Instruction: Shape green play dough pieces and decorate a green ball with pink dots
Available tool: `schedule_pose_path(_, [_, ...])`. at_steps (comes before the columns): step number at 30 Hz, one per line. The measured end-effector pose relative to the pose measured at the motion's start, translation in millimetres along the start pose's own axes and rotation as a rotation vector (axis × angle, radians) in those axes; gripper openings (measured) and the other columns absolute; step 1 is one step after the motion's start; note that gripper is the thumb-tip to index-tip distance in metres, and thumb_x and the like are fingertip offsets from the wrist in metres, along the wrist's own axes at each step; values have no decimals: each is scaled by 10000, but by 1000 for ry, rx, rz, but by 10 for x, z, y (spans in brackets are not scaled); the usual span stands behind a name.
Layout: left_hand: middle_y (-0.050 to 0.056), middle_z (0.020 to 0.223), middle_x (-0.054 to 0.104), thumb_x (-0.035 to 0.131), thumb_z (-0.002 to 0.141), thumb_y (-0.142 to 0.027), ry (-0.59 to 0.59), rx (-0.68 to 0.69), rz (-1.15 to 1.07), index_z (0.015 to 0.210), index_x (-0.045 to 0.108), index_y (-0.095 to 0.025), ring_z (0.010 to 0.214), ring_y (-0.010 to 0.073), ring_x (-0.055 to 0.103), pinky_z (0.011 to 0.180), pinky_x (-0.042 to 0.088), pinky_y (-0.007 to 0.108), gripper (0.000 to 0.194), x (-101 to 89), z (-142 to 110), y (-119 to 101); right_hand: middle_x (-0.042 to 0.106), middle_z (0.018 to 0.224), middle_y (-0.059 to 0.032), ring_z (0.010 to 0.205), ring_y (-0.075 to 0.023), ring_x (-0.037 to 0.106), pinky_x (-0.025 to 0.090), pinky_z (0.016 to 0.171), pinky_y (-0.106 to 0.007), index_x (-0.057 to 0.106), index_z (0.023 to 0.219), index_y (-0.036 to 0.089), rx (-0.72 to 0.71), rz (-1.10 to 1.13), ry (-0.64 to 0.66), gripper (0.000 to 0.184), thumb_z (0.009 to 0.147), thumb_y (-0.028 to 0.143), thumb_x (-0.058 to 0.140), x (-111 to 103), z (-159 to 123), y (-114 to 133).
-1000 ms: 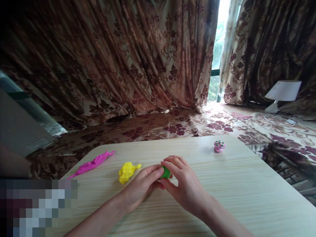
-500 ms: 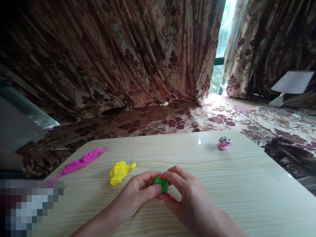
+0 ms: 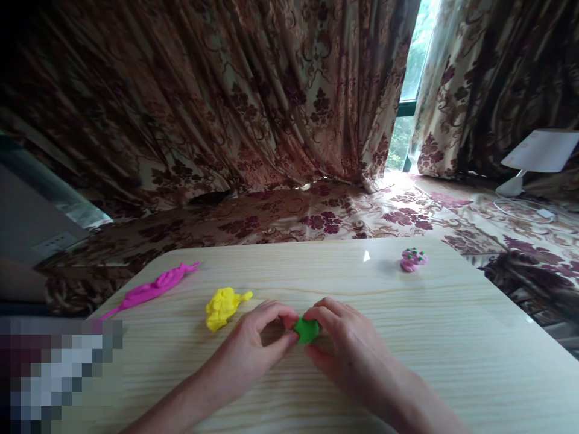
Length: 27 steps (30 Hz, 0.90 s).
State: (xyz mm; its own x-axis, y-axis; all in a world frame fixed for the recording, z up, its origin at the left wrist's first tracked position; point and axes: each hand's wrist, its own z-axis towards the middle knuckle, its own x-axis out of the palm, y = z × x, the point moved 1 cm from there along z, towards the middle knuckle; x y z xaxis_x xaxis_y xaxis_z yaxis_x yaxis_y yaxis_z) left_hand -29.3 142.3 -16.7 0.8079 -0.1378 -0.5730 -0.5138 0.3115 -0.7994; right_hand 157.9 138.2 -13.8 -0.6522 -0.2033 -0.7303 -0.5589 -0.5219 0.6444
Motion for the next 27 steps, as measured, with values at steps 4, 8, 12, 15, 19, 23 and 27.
schedule_pose_path(4, [-13,772,589,617,679,-128,-18,23,33,779,583,-212,755,147,536,694,423,262,135,69,-24,-14,522,1174,-54,1029,-162,532,425,895,-285,517,1148,228,-16,-72,-120,277,877,248,462,-100,156,102])
schedule_pose_path(8, [-8,753,616,561,728,-138,6,50,2,768,599,-197,694,134,559,634,436,240,81,5,-34,-16,468,1281,-116,1200,-207,411,329,1009,-360,507,1201,154,-24,-255,-184,346,923,260,331,114,505,165])
schedule_pose_path(12, [4,741,650,509,796,-210,-92,55,78,744,638,-193,734,150,587,706,449,261,140,-336,-49,60,356,1390,-160,1305,-262,263,230,1058,-453,430,1292,100,33,-428,-88,447,918,319,323,393,392,196])
schedule_pose_path(15, [20,905,653,506,816,-259,-369,33,74,897,625,-200,853,157,587,779,442,266,155,-599,-82,91,236,1451,-129,1342,-254,152,179,1078,-456,349,1351,126,-84,-496,48,518,895,371,365,467,12,298])
schedule_pose_path(19, [21,983,620,473,844,-256,-436,108,46,980,596,-215,928,150,565,832,429,259,188,-657,-114,33,188,1467,-101,1350,-242,107,159,1086,-446,324,1365,144,-144,-530,104,539,884,380,382,435,40,328])
schedule_pose_path(23, [29,1005,606,450,857,-241,-407,159,37,998,587,-214,976,157,547,879,417,273,199,-569,-113,27,223,1446,-161,1336,-264,171,177,1068,-479,345,1349,90,64,-554,-20,541,905,400,338,417,553,188])
schedule_pose_path(27, [42,1027,600,404,876,-244,-425,143,34,1004,584,-213,998,169,536,887,413,293,223,-573,-102,85,212,1451,-142,1343,-246,146,168,1081,-451,297,1373,98,-53,-510,73,557,898,381,357,460,236,280])
